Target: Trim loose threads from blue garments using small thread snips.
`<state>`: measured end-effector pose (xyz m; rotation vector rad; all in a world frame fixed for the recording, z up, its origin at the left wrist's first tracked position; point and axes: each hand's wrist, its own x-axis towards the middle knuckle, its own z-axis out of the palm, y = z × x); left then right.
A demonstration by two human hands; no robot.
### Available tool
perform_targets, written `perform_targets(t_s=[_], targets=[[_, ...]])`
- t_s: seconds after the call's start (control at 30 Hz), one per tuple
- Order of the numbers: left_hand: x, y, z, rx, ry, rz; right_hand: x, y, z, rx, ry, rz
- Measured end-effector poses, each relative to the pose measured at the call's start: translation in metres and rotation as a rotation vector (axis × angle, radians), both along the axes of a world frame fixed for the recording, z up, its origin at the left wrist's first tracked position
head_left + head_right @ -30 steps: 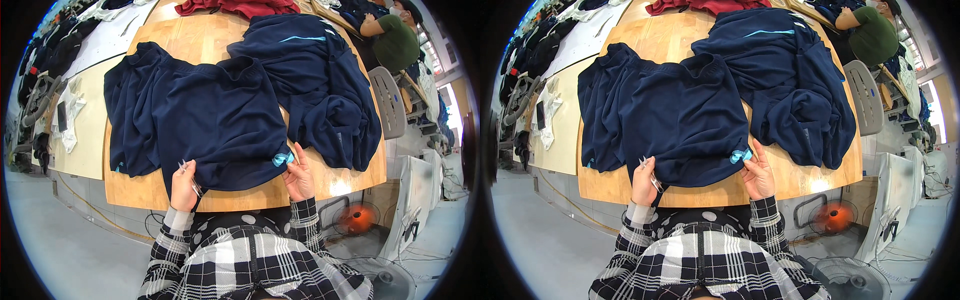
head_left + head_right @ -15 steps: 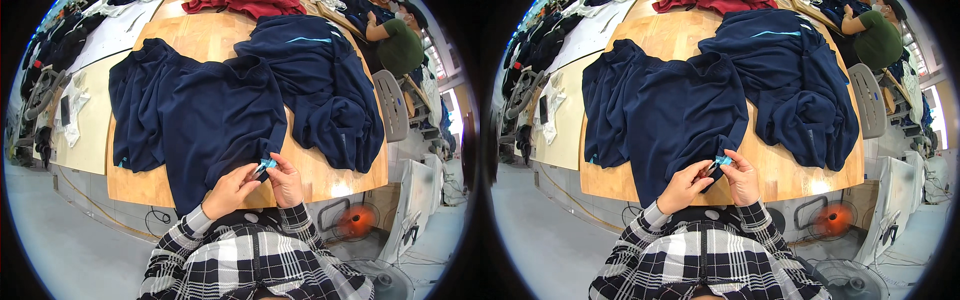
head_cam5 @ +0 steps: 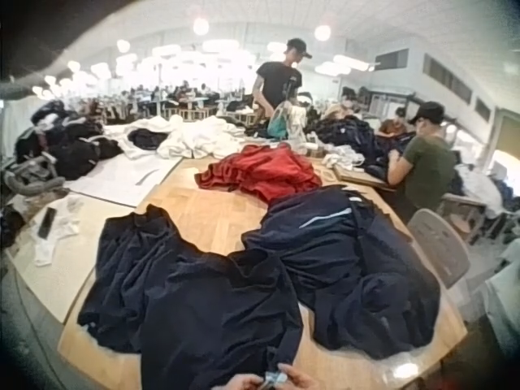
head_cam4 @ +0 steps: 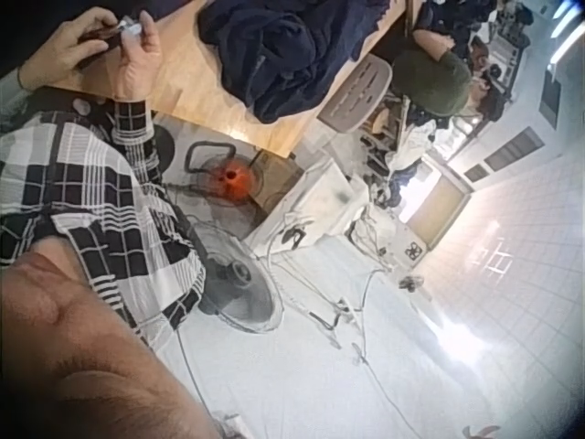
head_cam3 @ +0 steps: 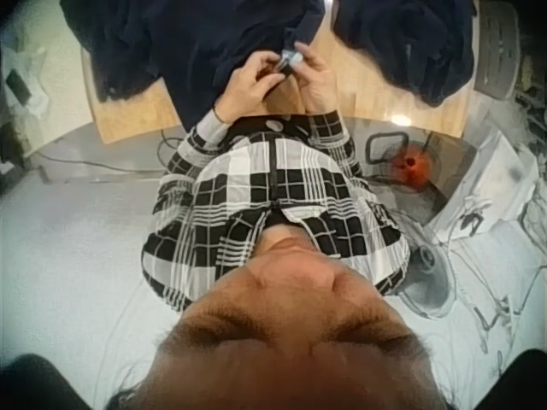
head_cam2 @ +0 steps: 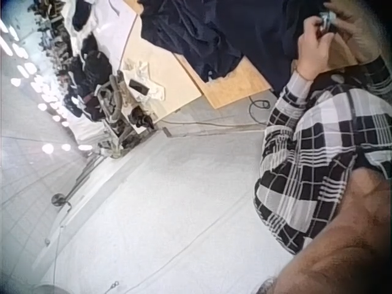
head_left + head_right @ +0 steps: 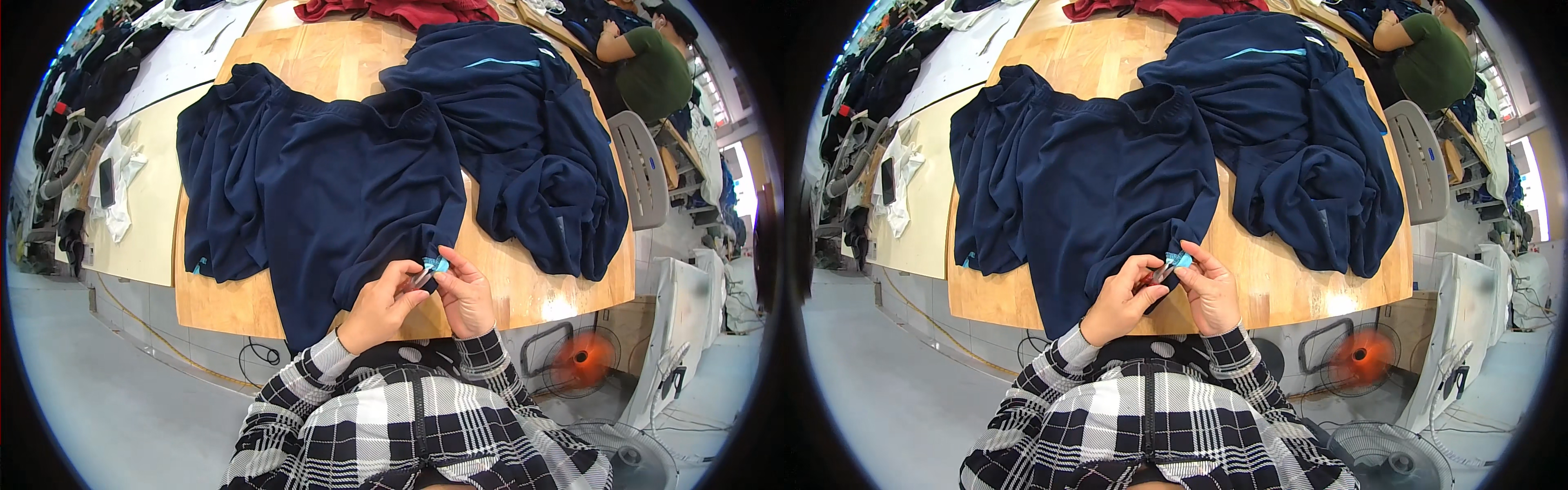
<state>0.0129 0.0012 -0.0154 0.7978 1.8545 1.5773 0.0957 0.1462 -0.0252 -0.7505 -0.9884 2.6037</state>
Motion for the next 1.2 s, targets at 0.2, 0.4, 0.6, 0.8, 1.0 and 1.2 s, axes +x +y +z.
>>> perform_targets(t_s=[0.2,0.4,0.6,0.8,1.0,1.2], targets=[[0.001,0.002,-0.006,0.077,-0.219,0.003,0.002,-0.001,0.000,0.003,-0.001,-0.011],[0.004,-0.007,-0.003,0.133,-0.313,0.075,0.003,-0.001,-0.003,0.007,-0.006,-0.021],[-0.020,-0.099,-0.010,-0.001,-0.140,0.595,0.052,0.094,-0.029,0.972,-0.378,-0.194],[0.008,-0.178,-0.025,-0.570,0.392,0.225,0.051,0.055,-0.016,1.169,-0.345,-0.188],[-0.002,-0.177,-0.032,-0.371,0.285,0.260,0.008,-0.047,0.005,0.928,0.021,0.755],[-0.007,-0.095,0.013,0.158,-0.384,0.311,-0.020,-0.093,-0.013,0.788,0.069,0.574]])
